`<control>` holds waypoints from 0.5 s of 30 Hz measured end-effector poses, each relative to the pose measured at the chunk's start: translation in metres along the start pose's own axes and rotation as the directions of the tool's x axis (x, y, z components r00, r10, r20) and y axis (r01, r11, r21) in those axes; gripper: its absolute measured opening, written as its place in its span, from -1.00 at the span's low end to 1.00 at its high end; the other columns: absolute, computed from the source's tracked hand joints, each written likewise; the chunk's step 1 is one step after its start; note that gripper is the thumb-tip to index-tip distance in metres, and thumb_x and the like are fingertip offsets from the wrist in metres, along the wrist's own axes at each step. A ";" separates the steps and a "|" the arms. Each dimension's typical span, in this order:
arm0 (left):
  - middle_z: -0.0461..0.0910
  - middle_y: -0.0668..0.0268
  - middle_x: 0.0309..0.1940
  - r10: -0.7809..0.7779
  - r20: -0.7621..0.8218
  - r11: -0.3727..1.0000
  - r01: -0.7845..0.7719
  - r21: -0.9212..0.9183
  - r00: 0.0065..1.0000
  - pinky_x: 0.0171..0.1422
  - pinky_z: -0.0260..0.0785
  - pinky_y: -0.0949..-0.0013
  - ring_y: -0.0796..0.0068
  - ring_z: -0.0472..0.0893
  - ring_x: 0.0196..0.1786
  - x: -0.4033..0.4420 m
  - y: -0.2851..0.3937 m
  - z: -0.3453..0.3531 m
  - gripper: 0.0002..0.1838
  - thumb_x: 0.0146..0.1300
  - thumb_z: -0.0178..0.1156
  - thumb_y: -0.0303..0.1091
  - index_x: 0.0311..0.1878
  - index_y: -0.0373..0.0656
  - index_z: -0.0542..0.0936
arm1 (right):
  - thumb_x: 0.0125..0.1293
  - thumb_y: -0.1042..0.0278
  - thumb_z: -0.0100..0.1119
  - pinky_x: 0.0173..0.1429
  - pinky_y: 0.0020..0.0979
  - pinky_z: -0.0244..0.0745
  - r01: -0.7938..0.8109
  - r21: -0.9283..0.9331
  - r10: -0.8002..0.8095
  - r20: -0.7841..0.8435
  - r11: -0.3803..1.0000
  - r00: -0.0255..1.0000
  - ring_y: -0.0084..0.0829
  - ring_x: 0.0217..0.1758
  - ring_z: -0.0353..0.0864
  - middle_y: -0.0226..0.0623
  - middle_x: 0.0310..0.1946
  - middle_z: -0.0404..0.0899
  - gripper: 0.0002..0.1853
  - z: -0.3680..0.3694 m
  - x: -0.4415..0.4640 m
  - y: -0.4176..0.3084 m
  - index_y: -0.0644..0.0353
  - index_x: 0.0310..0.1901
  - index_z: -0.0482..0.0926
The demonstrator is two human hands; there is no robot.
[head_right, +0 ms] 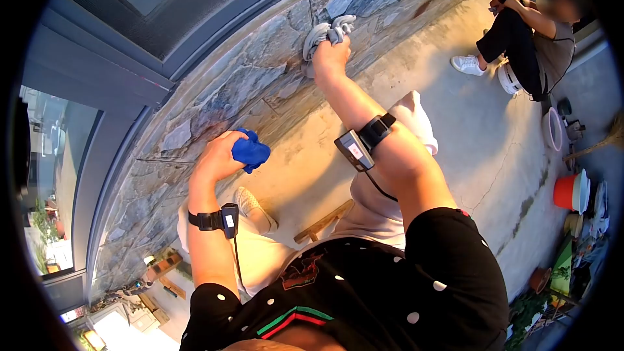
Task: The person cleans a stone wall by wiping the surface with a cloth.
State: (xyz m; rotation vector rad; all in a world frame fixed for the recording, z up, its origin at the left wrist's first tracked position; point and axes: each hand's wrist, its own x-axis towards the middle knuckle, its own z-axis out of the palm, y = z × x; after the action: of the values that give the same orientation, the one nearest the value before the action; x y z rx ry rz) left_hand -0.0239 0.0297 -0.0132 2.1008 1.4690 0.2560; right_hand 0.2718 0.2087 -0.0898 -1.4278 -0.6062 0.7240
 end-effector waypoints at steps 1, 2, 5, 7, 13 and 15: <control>0.71 0.17 -0.06 0.005 -0.003 1.000 -0.005 0.007 1.000 0.05 0.55 0.13 0.02 0.70 -0.03 0.001 0.001 0.001 -0.54 -0.04 0.49 -0.25 -0.01 -0.02 0.66 | 0.38 0.44 0.12 0.04 -0.19 0.53 0.090 -0.125 -0.083 0.054 0.988 0.995 -0.19 0.00 0.60 -0.13 -0.02 0.56 -0.66 0.000 -0.029 0.002 0.21 0.17 0.44; 0.71 0.17 -0.07 0.014 -0.006 1.000 -0.014 0.014 1.000 0.04 0.55 0.13 0.02 0.70 -0.04 0.002 0.003 0.003 -0.57 -0.03 0.49 -0.24 -0.03 -0.02 0.67 | 0.33 0.46 0.15 0.16 -0.15 0.48 0.245 -0.299 -0.222 0.110 0.922 0.969 -0.08 0.08 0.54 -0.02 0.05 0.51 -0.57 -0.002 -0.058 -0.005 0.27 0.22 0.38; 0.71 0.17 -0.08 -0.010 0.038 1.000 0.010 -0.001 0.999 0.03 0.55 0.13 0.02 0.71 -0.05 0.006 0.011 0.003 -0.60 -0.01 0.47 -0.22 -0.05 -0.02 0.68 | 0.18 0.60 0.20 0.51 0.00 0.11 0.479 -0.239 -0.366 0.394 0.845 0.843 0.27 0.46 0.11 0.34 0.41 0.05 -0.34 -0.011 -0.100 -0.023 0.39 0.34 0.23; 0.71 0.17 -0.08 -0.006 0.038 1.000 0.006 0.009 0.999 0.03 0.55 0.13 0.02 0.71 -0.05 0.008 0.008 0.007 -0.60 0.00 0.47 -0.22 -0.04 -0.01 0.68 | 0.15 0.61 0.21 0.53 0.01 0.09 0.635 -0.219 -0.520 0.411 0.741 0.748 0.29 0.49 0.08 0.35 0.44 0.00 -0.28 -0.016 -0.100 -0.043 0.39 0.38 0.20; 0.71 0.15 -0.04 -0.018 0.053 0.999 0.020 -0.040 0.998 0.08 0.55 0.13 0.01 0.70 0.00 0.009 0.011 0.009 -0.57 0.01 0.47 -0.23 -0.01 -0.03 0.67 | 0.03 0.69 0.18 0.57 -0.03 0.07 0.927 -0.206 -0.825 0.424 0.314 0.374 0.28 0.52 0.06 0.31 0.49 -0.02 -0.15 -0.032 -0.041 -0.095 0.32 0.47 0.24; 0.70 0.14 -0.01 -0.014 0.057 0.999 0.016 -0.035 0.998 0.11 0.54 0.14 0.01 0.68 0.04 0.008 0.005 0.011 -0.55 0.00 0.47 -0.26 0.02 -0.04 0.65 | 0.09 0.67 0.15 0.54 -0.07 0.14 0.865 -0.236 -0.816 0.292 0.443 0.498 0.26 0.50 0.10 0.28 0.47 0.04 -0.22 -0.031 -0.020 -0.100 0.32 0.44 0.27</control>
State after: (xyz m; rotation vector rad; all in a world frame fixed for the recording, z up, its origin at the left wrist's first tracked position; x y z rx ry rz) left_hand -0.0113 0.0319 -0.0208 2.0508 1.4365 0.2131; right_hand 0.2901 0.1736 0.0089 -1.1593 -1.4953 -0.1405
